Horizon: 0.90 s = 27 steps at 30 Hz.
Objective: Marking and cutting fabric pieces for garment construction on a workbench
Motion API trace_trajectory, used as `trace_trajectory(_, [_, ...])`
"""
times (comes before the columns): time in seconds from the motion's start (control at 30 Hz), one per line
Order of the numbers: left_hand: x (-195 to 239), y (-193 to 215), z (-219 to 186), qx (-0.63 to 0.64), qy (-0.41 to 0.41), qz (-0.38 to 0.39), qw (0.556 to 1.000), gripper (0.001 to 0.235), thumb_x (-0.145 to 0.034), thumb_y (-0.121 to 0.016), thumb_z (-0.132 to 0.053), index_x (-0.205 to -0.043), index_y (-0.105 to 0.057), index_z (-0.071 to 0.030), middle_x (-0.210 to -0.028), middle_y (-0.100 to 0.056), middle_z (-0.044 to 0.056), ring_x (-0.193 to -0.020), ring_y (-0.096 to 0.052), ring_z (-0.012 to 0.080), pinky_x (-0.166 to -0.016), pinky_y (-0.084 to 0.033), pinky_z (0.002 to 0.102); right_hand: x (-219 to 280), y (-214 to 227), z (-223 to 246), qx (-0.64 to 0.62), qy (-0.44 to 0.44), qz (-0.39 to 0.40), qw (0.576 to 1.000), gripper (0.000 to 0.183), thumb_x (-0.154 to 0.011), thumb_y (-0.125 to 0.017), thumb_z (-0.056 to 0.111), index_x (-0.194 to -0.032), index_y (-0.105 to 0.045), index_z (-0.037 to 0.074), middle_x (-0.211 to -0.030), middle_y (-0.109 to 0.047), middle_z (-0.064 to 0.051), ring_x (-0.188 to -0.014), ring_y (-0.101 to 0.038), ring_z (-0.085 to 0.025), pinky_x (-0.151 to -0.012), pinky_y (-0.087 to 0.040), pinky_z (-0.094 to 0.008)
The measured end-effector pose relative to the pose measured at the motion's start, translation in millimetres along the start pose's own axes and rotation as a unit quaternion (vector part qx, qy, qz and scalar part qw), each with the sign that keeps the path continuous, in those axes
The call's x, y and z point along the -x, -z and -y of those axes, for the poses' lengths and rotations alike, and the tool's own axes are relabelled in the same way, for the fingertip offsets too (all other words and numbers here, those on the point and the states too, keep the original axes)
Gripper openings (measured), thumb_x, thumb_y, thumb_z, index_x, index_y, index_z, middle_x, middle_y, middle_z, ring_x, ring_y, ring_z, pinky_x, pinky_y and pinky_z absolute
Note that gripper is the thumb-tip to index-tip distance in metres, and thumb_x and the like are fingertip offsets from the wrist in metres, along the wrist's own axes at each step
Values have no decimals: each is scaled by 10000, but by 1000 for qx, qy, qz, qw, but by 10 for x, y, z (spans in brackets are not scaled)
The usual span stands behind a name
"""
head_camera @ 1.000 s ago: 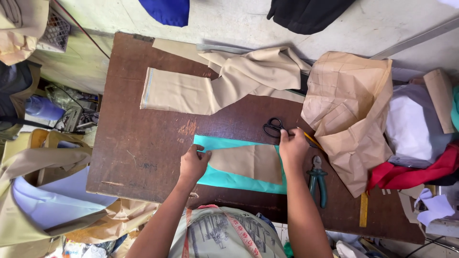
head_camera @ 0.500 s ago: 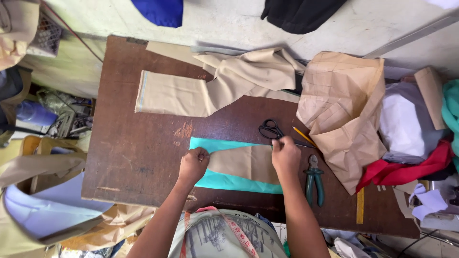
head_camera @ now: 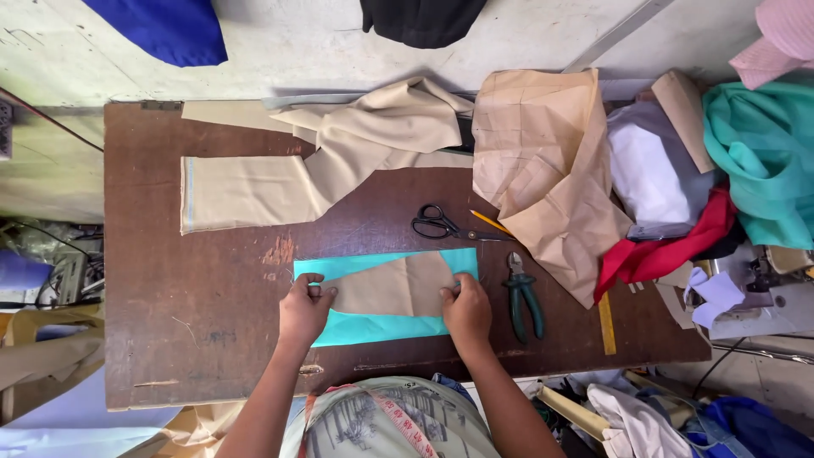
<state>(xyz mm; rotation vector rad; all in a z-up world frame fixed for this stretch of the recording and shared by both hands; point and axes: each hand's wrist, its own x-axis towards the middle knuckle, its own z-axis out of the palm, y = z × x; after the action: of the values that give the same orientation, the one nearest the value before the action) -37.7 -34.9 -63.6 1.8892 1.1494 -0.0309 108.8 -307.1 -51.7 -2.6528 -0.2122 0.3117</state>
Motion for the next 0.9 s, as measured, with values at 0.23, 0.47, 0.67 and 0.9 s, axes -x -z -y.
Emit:
trace_trajectory(0.23, [140,97,-179,68,-14,9,998,410,-823,-833,-183,-1201,-697,-107,-857,-689,55,-825,-725,176,-806,-599,373,-74,-61,-124,-69,-18,1,997,230,-853,-723,313,-1017,-699,154,-963,-732,-155,-1017,-707,-402,-872,-570,-509])
trace_trajectory(0.47, [-164,-337,-575,43,-101,38,993,468,-772,-873,-163,-1212,-715,-132,-903,-729,83,-829,-736,209,-783,-608,368,-267,425,-486,-141,-94,-12,985,231,-863,-720,265,-1063,-728,149,-981,-753,-126,-960,-732,-350,-795,-582,-461])
trace_trajectory(0.67, [-429,-625,-593,34,-139,27,989,429,-803,-826,-124,-1211,-696,-95,-874,-687,75,-771,-732,175,-720,-608,337,-273,442,-533,-136,-99,-9,986,280,-866,-765,223,-1112,-743,91,-995,-766,-155,-971,-735,-367,-757,-599,-480])
trace_trajectory(0.9, [-356,-606,-606,33,-115,8,993,630,-764,-854,-125,-1326,-572,-86,-844,-724,45,-761,-751,175,-733,-620,345,-255,360,-638,-144,-81,-30,986,282,-885,-790,223,-1122,-760,74,-989,-772,-158,-926,-747,-355,-717,-613,-461])
